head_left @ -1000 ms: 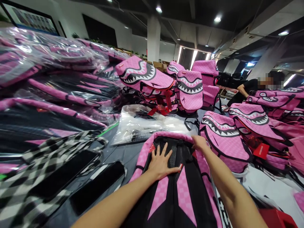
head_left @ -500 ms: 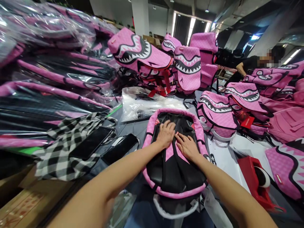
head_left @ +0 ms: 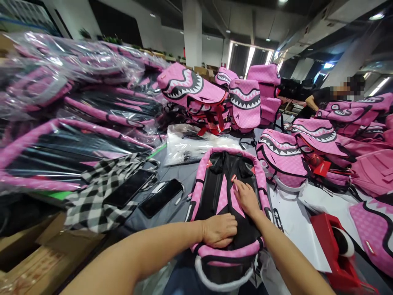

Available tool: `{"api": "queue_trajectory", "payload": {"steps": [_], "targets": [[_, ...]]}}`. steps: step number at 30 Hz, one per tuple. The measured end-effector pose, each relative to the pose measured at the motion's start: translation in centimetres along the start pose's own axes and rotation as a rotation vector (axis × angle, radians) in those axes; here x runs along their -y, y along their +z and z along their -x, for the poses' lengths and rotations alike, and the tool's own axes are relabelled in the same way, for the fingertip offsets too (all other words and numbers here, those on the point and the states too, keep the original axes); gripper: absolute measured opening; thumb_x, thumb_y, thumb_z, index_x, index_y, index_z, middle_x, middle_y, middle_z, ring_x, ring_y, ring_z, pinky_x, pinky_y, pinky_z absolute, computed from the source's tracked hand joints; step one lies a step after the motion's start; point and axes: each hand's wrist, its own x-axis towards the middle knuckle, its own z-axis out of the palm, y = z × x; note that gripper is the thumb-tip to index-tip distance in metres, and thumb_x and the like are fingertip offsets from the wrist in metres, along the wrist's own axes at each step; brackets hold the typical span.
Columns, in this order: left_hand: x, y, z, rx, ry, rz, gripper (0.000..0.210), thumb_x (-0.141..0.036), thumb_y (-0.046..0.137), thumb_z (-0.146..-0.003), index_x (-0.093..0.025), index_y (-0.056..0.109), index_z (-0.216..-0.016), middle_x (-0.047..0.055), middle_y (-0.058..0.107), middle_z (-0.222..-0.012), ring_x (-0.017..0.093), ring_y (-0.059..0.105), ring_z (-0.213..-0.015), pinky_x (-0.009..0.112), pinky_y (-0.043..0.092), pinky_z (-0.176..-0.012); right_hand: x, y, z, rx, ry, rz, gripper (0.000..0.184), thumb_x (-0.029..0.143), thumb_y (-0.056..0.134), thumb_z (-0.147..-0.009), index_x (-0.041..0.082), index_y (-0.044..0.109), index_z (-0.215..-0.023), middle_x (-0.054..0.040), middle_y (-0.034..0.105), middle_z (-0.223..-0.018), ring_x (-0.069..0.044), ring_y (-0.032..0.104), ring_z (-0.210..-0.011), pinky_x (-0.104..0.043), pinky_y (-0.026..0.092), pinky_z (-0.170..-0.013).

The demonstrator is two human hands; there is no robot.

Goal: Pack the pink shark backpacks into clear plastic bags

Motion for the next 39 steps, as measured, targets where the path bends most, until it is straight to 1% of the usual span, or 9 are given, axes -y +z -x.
{"api": "queue_trajectory", "payload": {"steps": [4, 8, 11, 16, 21, 27, 31, 34, 39], "targets": [[-0.5, -0.2, 0.7, -0.088, -0.294, 0.001, 0.034, -0.025, 0.047, -0.094, -0.016, 0.061, -0.123, 0.015, 0.064, -0.122, 0.029, 0.054, -0.115, 0.044, 0.041, -0.105, 1.5, -4.5, 1.0, -0.064, -0.089, -0.074, 0.034, 0.021, 0.037, -0.099, 0.018, 0.063, -0.121, -0.0126, 0.071, -0.113, -0.023, 0.064, -0.107, -0.038, 0.05, -0.094], [0.8, -1.4, 1.6, -0.06, -0.541, -0.021, 0.056, -0.05, 0.045, -0.1, -0.027, 0.045, -0.152, 0.013, 0.041, -0.159, 0.043, 0.03, -0.146, 0.066, 0.022, -0.117, 5.7, -7.2, 2.7, 0.272, -0.762, -0.21, 0.016, 0.028, 0.052, -0.091, 0.022, 0.065, -0.099, -0.0051, 0.071, -0.09, -0.021, 0.064, -0.087, -0.033, 0.048, -0.081], [2.1, -1.3, 2.4, -0.029, -0.507, 0.017, 0.055, -0.056, 0.039, -0.102, -0.04, 0.039, -0.155, 0.004, 0.035, -0.165, 0.042, 0.025, -0.15, 0.069, 0.018, -0.118, 7.4, -4.8, 4.0, 0.524, -1.027, -0.23, 0.016, 0.034, 0.055, -0.092, 0.022, 0.063, -0.1, 0.0002, 0.068, -0.077, -0.017, 0.06, -0.07, -0.029, 0.044, -0.066], [2.4, 0.2, 2.8, -0.17, -0.618, -0.014, 0.052, -0.031, 0.043, -0.104, -0.037, 0.037, -0.156, 0.001, 0.038, -0.164, 0.03, 0.029, -0.15, 0.056, 0.024, -0.123, 5.1, 3.0, 5.7, 0.407, -1.082, -0.239, 0.012, 0.032, 0.051, -0.084, 0.023, 0.058, -0.088, 0.0024, 0.061, -0.066, -0.016, 0.057, -0.064, -0.029, 0.039, -0.058], [1.9, -0.1, 2.1, -0.273, -0.828, -0.108, 0.061, -0.045, 0.058, -0.096, -0.036, 0.042, -0.154, 0.009, 0.028, -0.168, 0.046, 0.016, -0.153, 0.07, 0.014, -0.119, 4.4, 4.9, 7.2, 0.274, -1.025, -0.149, 0.011, 0.034, 0.05, -0.076, 0.025, 0.053, -0.081, 0.0013, 0.058, -0.065, -0.017, 0.052, -0.059, -0.031, 0.04, -0.056], [-0.7, -1.3, 4.5, -0.07, -0.822, 0.068, 0.092, -0.083, 0.056, -0.079, -0.039, 0.033, -0.157, 0.015, 0.022, -0.169, 0.056, 0.013, -0.15, 0.076, 0.014, -0.114, 7.8, -0.8, 6.6, -0.034, -0.962, -0.115, 0.012, 0.026, 0.051, -0.09, 0.022, 0.06, -0.096, -0.0003, 0.064, -0.076, -0.017, 0.059, -0.073, -0.034, 0.05, -0.078], [-3.8, -1.2, 6.3, -0.034, -0.832, 0.147, 0.104, -0.093, 0.049, -0.072, -0.039, 0.027, -0.159, 0.016, 0.01, -0.17, 0.057, 0.006, -0.151, 0.078, 0.014, -0.114, 4.6, -2.8, 0.4, -0.206, -0.481, 0.017, 0.043, 0.017, 0.052, -0.091, 0.025, 0.058, -0.133, -0.0115, 0.065, -0.132, -0.026, 0.055, -0.128, -0.049, 0.042, -0.109], [-4.2, -2.8, 5.8, 0.013, -0.84, 0.19, 0.107, -0.096, 0.047, -0.07, -0.037, 0.03, -0.159, 0.018, 0.019, -0.168, 0.057, 0.014, -0.15, 0.079, 0.019, -0.111, 0.9, -0.2, -3.9, -0.127, -0.089, 0.171, 0.05, 0.026, 0.048, -0.095, 0.024, 0.053, -0.145, -0.0131, 0.052, -0.151, -0.032, 0.044, -0.142, -0.056, 0.04, -0.112], [0.9, -7.5, 1.8, -0.249, -0.981, 0.123, 0.084, -0.08, 0.041, -0.09, -0.025, 0.046, -0.153, 0.017, 0.057, -0.147, 0.041, 0.053, -0.134, 0.062, 0.036, -0.113, -2.4, 6.1, -4.8, -0.099, -0.081, 0.174, 0.051, 0.028, 0.038, -0.098, 0.023, 0.052, -0.147, -0.0108, 0.047, -0.157, -0.031, 0.042, -0.145, -0.055, 0.042, -0.112]]}}
